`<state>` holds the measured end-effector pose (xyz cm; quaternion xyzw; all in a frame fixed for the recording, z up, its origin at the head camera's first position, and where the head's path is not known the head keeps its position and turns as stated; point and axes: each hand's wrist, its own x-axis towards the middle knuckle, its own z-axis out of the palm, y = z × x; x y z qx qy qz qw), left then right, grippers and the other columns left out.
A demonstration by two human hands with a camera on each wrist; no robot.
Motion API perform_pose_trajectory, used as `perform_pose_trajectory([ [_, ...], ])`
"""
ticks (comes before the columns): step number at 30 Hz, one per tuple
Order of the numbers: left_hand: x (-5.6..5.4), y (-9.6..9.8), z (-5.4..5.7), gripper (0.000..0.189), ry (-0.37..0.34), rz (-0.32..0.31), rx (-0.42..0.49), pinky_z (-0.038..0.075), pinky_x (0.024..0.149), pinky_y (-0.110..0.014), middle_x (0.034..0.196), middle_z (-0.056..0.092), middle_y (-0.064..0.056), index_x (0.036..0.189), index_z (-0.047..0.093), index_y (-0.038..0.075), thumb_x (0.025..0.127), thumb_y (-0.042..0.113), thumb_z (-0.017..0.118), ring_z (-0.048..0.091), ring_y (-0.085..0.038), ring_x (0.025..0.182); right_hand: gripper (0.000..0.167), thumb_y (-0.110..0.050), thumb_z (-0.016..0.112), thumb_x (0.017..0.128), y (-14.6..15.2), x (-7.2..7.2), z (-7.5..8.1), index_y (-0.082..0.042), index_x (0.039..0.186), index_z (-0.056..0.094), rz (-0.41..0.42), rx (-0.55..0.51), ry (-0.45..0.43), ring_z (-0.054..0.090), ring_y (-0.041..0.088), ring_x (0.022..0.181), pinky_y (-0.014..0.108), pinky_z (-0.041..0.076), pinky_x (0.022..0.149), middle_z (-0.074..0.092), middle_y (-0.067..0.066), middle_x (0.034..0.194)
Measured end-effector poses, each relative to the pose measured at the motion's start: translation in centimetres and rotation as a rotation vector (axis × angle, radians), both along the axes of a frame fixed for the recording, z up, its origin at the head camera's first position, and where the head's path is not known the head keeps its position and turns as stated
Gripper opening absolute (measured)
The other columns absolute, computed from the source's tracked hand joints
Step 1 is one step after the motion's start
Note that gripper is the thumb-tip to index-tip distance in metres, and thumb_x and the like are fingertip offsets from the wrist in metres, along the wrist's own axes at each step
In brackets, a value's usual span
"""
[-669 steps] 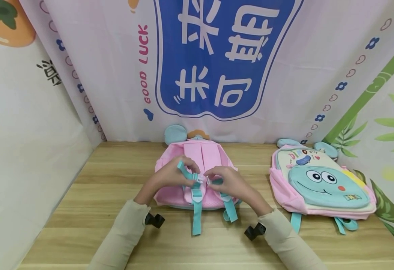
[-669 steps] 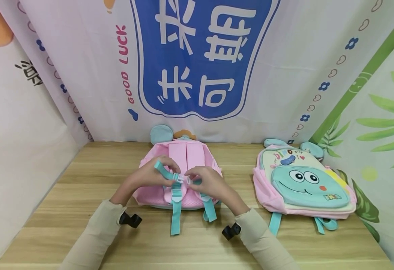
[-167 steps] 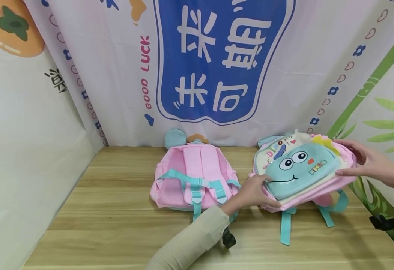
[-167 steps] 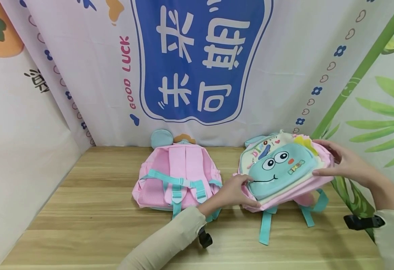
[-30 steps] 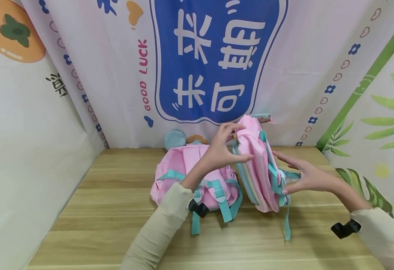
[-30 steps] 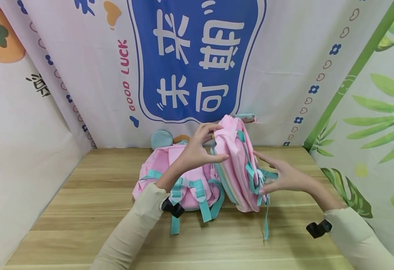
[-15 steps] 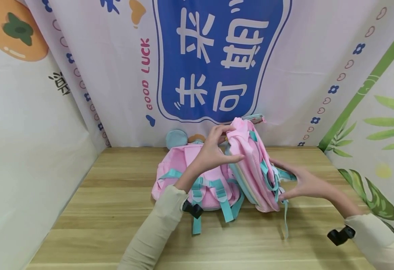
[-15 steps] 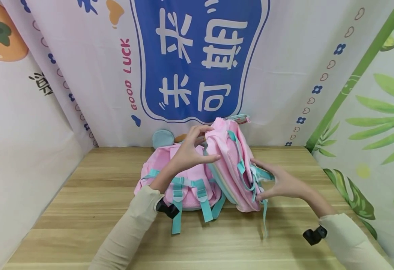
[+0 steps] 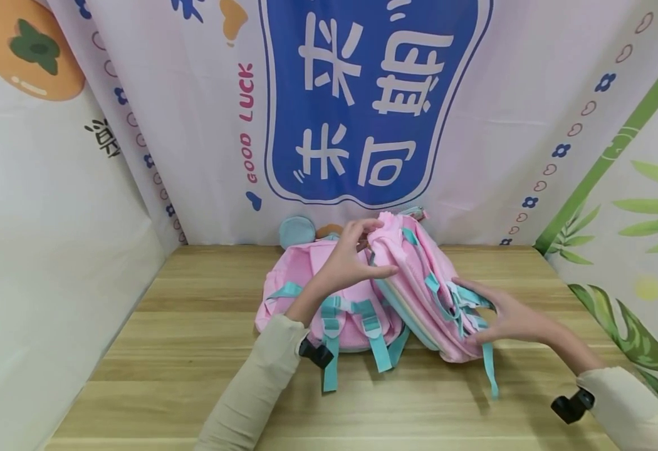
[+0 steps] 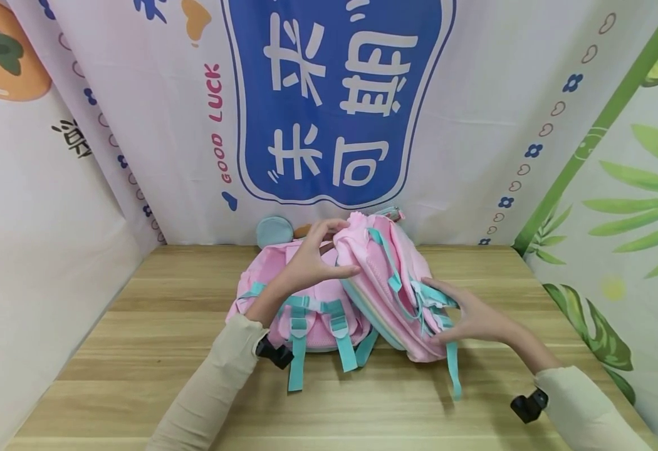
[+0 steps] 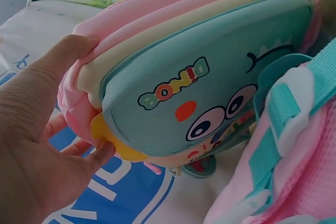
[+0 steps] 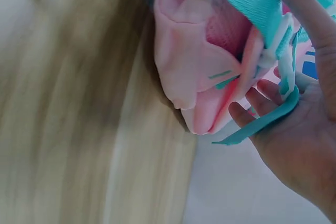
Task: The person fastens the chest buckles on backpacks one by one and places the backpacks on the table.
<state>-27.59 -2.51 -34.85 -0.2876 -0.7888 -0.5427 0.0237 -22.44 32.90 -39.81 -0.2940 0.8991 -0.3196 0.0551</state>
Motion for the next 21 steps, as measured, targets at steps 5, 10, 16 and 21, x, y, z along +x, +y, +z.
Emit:
perform_pose_trajectory([
  [5, 0.1, 0.1, -0.6, 0.083, -0.028, 0.001, -0.013, 0.041, 0.117, -0.042, 0.146, 0.037, -0.009, 0.147, 0.044, 0.014, 0.078, 0.024, 0.089, 0.043, -0.024, 0.133, 0.115, -0.024, 0.095, 0.068, 1.0, 0.3, -0.6, -0.009, 0.16, 0.029, -0.004, 0.017, -0.018, 0.04, 0.028, 0.144, 0.029, 0.043, 0.105, 0.035, 0.023, 0.161],
  [10, 0.2, 0.1, -0.9, 0.084, -0.033, 0.004, -0.019, 0.04, 0.117, -0.042, 0.146, 0.038, -0.01, 0.148, 0.045, 0.014, 0.078, 0.024, 0.089, 0.043, -0.024, 0.136, 0.123, -0.023, 0.097, 0.065, 1.6, 0.3, -1.1, -0.008, 0.162, 0.023, 0.043, -0.007, -0.048, 0.031, -0.012, 0.137, 0.02, 0.039, 0.105, 0.031, 0.025, 0.162],
  [16, 0.5, 0.2, -1.4, 0.084, -0.051, 0.004, -0.059, 0.042, 0.116, -0.041, 0.148, 0.041, -0.009, 0.148, 0.046, 0.013, 0.077, 0.026, 0.09, 0.045, -0.024, 0.135, 0.13, -0.024, 0.096, 0.067, 2.2, 0.7, -1.3, -0.002, 0.162, 0.011, 0.04, -0.051, -0.134, 0.029, -0.022, 0.128, 0.02, 0.041, 0.105, 0.024, 0.032, 0.161],
  [21, 0.8, 0.6, -2.0, 0.085, -0.058, -0.014, -0.084, 0.044, 0.115, -0.044, 0.148, 0.043, -0.009, 0.148, 0.047, 0.011, 0.077, 0.029, 0.09, 0.046, -0.025, 0.136, 0.13, -0.024, 0.095, 0.067, 3.0, 1.2, -1.3, 0.002, 0.161, 0.01, 0.016, -0.016, -0.128, 0.027, -0.023, 0.126, 0.024, 0.044, 0.104, 0.024, 0.035, 0.16],
])
